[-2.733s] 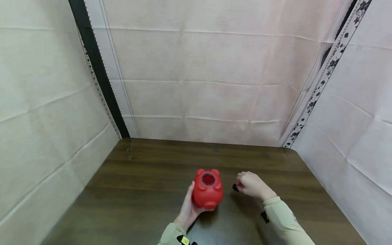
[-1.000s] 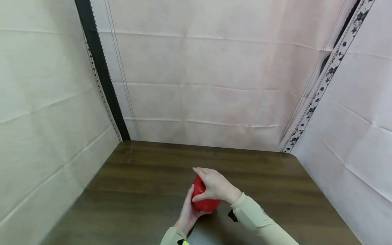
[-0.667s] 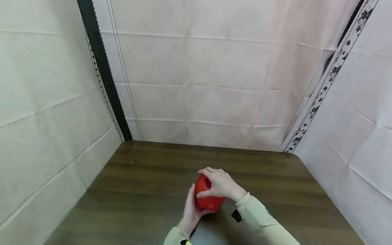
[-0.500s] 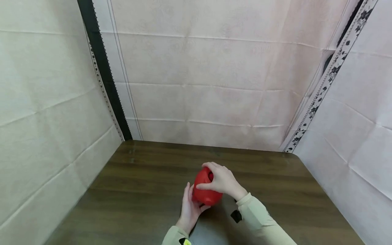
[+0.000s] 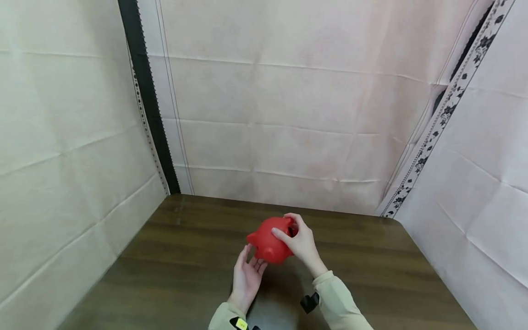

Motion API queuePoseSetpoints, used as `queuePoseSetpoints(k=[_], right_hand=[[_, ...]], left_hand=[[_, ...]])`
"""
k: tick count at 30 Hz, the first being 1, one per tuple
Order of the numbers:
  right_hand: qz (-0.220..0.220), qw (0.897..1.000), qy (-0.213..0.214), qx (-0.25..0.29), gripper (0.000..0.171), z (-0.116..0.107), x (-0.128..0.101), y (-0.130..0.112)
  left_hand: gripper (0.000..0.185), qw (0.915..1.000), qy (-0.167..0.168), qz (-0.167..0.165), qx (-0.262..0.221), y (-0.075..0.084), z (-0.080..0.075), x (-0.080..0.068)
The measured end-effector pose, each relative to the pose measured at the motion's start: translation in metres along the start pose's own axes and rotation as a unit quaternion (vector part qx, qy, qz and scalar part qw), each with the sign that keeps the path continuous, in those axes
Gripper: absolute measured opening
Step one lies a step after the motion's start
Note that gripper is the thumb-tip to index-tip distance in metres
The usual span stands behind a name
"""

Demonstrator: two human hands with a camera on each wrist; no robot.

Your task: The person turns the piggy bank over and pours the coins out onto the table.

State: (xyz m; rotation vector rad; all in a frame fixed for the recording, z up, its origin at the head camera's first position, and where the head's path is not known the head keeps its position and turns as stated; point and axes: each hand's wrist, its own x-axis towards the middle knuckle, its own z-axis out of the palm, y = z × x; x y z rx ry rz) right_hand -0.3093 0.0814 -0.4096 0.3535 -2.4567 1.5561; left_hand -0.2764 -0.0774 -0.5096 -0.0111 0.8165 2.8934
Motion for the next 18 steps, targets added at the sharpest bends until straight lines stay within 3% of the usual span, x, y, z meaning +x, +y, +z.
queuePoseSetpoints(k=[2, 5, 10, 13, 18], right_hand=[[0.023, 0.999, 0.009, 0.032, 0.053, -0.001, 0.001, 0.003], [0.058, 0.994, 0.023, 0.094, 0.055, -0.002, 0.002, 0.009], [0.095, 0.970, 0.034, 0.221, 0.049, -0.005, -0.003, 0.020], [0.092, 0.952, 0.014, 0.290, 0.046, -0.007, -0.010, 0.026], [0.049, 0.929, -0.009, 0.366, 0.042, -0.009, -0.019, 0.030]], left_hand=[[0.029, 0.9999, -0.005, 0.011, 0.007, 0.001, 0.004, -0.001], [0.047, 0.9976, -0.017, 0.030, 0.061, 0.003, 0.010, 0.000], [0.072, 0.9838, -0.034, 0.066, 0.163, 0.007, 0.020, 0.003], [0.074, 0.9781, -0.042, 0.088, 0.184, 0.011, 0.024, 0.003], [0.071, 0.9726, -0.056, 0.103, 0.201, 0.013, 0.032, 0.001]])
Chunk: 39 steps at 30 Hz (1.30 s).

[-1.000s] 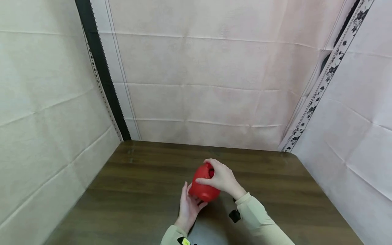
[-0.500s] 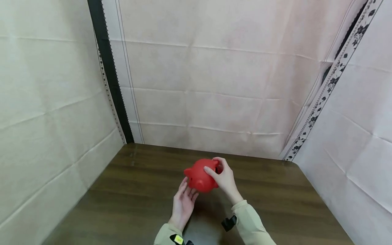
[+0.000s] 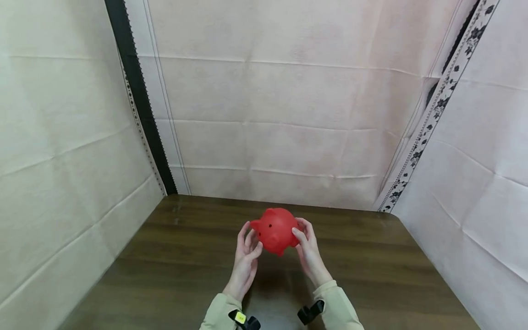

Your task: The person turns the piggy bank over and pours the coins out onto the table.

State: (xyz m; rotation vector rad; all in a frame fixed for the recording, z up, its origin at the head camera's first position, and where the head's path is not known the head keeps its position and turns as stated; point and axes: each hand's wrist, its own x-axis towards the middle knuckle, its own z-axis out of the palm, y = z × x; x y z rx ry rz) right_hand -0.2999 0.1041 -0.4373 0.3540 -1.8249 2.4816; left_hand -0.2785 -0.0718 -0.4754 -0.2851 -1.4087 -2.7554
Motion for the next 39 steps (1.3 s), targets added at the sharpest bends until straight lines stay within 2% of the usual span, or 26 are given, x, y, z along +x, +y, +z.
queuePoseSetpoints(k=[4, 8, 11, 14, 21, 24, 30, 32, 34, 37, 39], right_hand=[[-0.021, 0.999, -0.038, 0.024, 0.041, 0.000, -0.003, -0.001], [-0.022, 0.999, -0.033, -0.017, 0.043, -0.003, -0.004, 0.001], [-0.018, 0.997, -0.010, -0.074, 0.045, -0.007, -0.005, 0.006], [0.005, 0.994, 0.003, -0.109, 0.049, -0.010, -0.009, 0.016], [0.045, 0.987, -0.009, -0.152, 0.064, -0.008, -0.025, 0.041], [0.051, 0.984, 0.003, -0.170, 0.063, -0.006, -0.028, 0.044], [-0.010, 0.970, 0.039, -0.241, 0.059, -0.003, -0.022, 0.033], [-0.011, 0.969, 0.044, -0.243, 0.059, 0.002, -0.023, 0.021], [-0.001, 0.971, 0.051, -0.234, 0.059, 0.002, -0.024, 0.021], [0.036, 0.977, 0.054, -0.203, 0.060, 0.000, -0.028, 0.030], [0.052, 0.980, 0.058, -0.183, 0.062, -0.002, -0.029, 0.044]], left_hand=[[0.062, 0.9992, -0.035, -0.021, -0.004, 0.001, 0.003, -0.001], [0.061, 0.9968, -0.063, -0.049, -0.002, -0.001, 0.002, -0.001], [0.066, 0.9969, -0.052, -0.059, 0.003, -0.004, -0.003, 0.000], [0.069, 0.9973, -0.034, -0.064, 0.009, -0.009, -0.008, 0.000], [0.068, 0.9903, -0.037, -0.079, 0.108, -0.023, -0.014, -0.003], [0.064, 0.9899, -0.041, -0.078, 0.111, -0.023, -0.014, -0.004], [0.059, 0.9946, -0.064, -0.047, 0.067, -0.011, -0.005, -0.002], [0.058, 0.9951, -0.070, -0.049, 0.050, -0.009, -0.003, -0.002], [0.059, 0.9951, -0.070, -0.055, 0.041, -0.011, -0.002, -0.003], [0.061, 0.9944, -0.065, -0.070, 0.046, -0.019, -0.003, -0.006], [0.063, 0.9927, -0.059, -0.085, 0.061, -0.024, -0.003, -0.009]])
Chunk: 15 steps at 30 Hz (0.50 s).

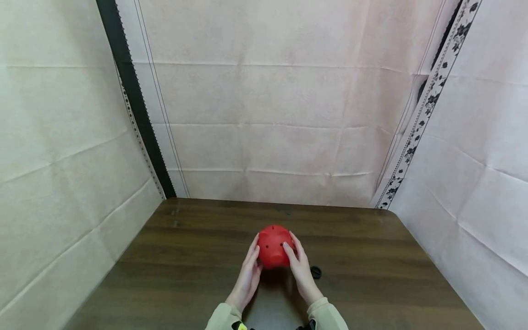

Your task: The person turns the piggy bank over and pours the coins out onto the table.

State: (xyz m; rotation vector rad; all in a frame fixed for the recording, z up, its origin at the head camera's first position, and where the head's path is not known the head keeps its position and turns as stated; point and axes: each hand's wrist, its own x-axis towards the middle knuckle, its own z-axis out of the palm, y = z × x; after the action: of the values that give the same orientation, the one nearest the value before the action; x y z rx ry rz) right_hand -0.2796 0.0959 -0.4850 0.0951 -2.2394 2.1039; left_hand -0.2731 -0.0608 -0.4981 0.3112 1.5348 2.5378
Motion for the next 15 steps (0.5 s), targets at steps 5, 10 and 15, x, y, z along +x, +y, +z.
queuePoseSetpoints(k=[5, 10, 15], right_hand=[[-0.017, 0.999, 0.014, 0.039, 0.058, 0.007, -0.007, -0.010], [-0.170, 0.982, 0.053, 0.056, 0.055, 0.015, -0.006, -0.045], [-0.257, 0.961, 0.088, 0.058, 0.058, 0.030, 0.025, -0.048]], left_hand=[[0.060, 0.9979, 0.010, -0.007, 0.063, 0.011, 0.012, 0.000], [0.056, 0.9742, 0.005, 0.131, 0.184, 0.043, 0.032, 0.005], [0.058, 0.9448, -0.001, 0.201, 0.259, 0.059, 0.032, 0.027]])
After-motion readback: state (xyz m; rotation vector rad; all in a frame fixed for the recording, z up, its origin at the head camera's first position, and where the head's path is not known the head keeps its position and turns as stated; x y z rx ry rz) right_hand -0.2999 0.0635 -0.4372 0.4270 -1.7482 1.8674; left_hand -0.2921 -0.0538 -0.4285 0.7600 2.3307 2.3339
